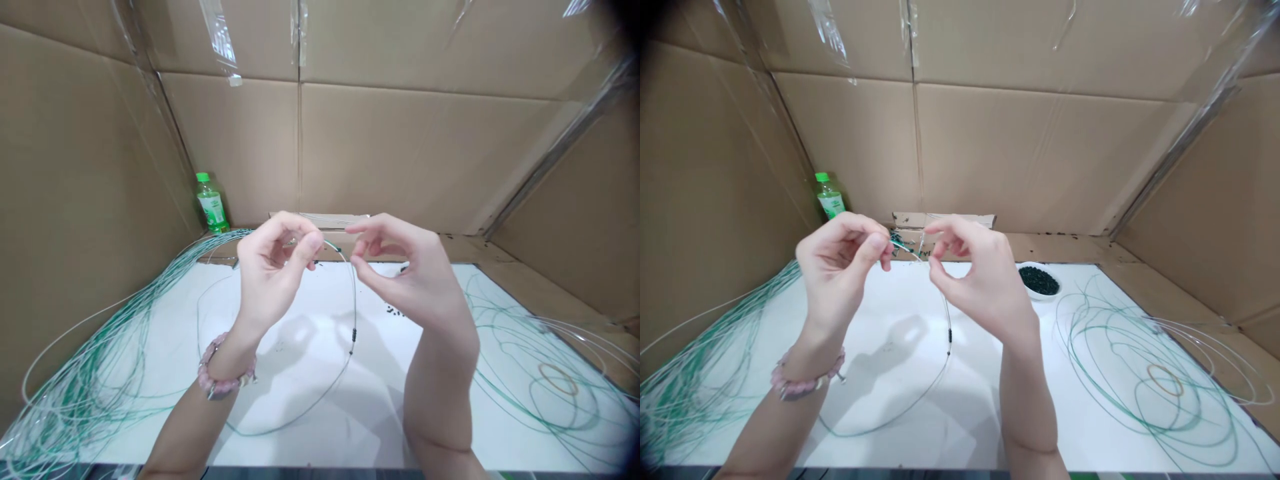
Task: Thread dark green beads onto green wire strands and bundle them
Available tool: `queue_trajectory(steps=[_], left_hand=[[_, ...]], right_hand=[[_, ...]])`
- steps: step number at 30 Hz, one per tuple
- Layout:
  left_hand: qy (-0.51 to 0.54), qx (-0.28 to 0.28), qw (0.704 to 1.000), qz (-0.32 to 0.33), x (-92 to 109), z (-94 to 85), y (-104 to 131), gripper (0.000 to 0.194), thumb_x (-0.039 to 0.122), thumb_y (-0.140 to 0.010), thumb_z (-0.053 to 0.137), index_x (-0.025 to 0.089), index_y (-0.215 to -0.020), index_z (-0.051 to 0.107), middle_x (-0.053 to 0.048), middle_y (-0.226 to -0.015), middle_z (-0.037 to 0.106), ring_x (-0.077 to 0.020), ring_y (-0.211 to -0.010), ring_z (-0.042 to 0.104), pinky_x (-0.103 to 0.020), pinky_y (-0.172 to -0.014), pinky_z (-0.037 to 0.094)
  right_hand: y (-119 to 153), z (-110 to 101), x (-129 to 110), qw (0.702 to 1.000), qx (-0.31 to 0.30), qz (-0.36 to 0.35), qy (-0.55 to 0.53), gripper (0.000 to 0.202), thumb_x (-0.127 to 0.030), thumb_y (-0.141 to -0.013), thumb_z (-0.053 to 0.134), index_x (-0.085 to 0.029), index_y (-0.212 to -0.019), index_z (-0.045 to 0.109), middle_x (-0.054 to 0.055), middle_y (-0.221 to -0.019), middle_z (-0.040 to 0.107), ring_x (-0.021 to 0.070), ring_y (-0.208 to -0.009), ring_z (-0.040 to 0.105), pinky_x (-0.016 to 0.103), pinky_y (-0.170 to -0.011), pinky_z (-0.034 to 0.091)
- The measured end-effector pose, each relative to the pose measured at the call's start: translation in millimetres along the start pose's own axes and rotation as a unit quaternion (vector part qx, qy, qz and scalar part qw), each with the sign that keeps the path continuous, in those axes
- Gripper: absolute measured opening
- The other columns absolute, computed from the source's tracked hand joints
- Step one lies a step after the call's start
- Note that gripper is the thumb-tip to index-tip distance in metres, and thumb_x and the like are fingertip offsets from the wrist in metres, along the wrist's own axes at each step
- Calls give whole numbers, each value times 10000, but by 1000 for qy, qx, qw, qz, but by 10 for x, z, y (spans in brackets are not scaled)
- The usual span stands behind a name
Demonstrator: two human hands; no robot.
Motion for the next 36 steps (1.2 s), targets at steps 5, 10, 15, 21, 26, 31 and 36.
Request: queue_trajectory(steps=[5, 10, 15, 21, 26, 31, 36], left_hand=[[23, -24, 999, -12, -11, 73, 23, 136, 242, -796, 673, 167, -702, 611, 25, -609, 618, -50, -478, 537, -155, -439, 448], [33, 4, 999, 5, -17, 58, 6, 114, 179, -808, 652, 160, -702, 613, 34, -586, 587, -41, -475, 532, -142, -447, 457], [42, -4, 999, -14, -43, 46, -4, 110, 202, -779, 690, 162, -694, 634, 29, -581, 610, -44, -461, 537, -141, -445, 469], [79, -42, 995, -52, -112, 129, 32, 43, 191, -749, 718, 172, -720, 692, 11, -618, 676, -67, -503, 600, -150, -487, 513], [206, -84, 965, -136, -199, 167, 52, 157, 300, -844, 622, 190, -795, 723, 0, -666, 695, -72, -565, 633, -157, -552, 549], [295, -118, 923, -215, -250, 196, 63, 113, 303, -790, 690, 195, -771, 718, 36, -615, 671, -29, -536, 608, -89, -544, 521], [272, -110, 932, -211, -255, 187, 59, 100, 288, -785, 694, 192, -758, 700, 33, -630, 668, -38, -545, 612, -100, -543, 519]], right_hand=[[6, 50, -74, 996, 33, -33, -71, 57, -174, -795, 647, -227, -805, 663, -30, -794, 697, 125, -738, 659, 277, -714, 573], [13, -20, -35, 999, -12, -4, -38, 85, -153, -789, 656, -217, -747, 694, -39, -700, 704, 110, -619, 646, 237, -606, 539], [25, -84, -5, 997, -68, 30, 1, 92, -190, -750, 705, -225, -834, 708, -24, -791, 724, 144, -716, 680, 278, -679, 570], [16, 11, -47, 994, 44, -16, -100, 130, -122, -807, 631, -236, -804, 694, -40, -743, 705, 119, -697, 681, 253, -701, 603], [15, -17, -46, 994, 53, -7, -99, 131, -95, -796, 619, -210, -751, 661, -46, -709, 679, 102, -687, 655, 222, -694, 598], [20, -20, -70, 994, 34, -6, -101, 124, -97, -797, 605, -195, -734, 646, -44, -677, 644, 85, -635, 592, 221, -671, 590], [26, -15, -86, 994, 32, -14, -99, 143, -97, -794, 596, -193, -694, 631, -44, -663, 642, 78, -627, 590, 203, -669, 581]])
Point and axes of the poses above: each hand's wrist, its own y-axis away from the middle knuckle, its own z-axis out of the palm, x = y × z, the point moved 2 cm from there along -y, towards the middle knuckle
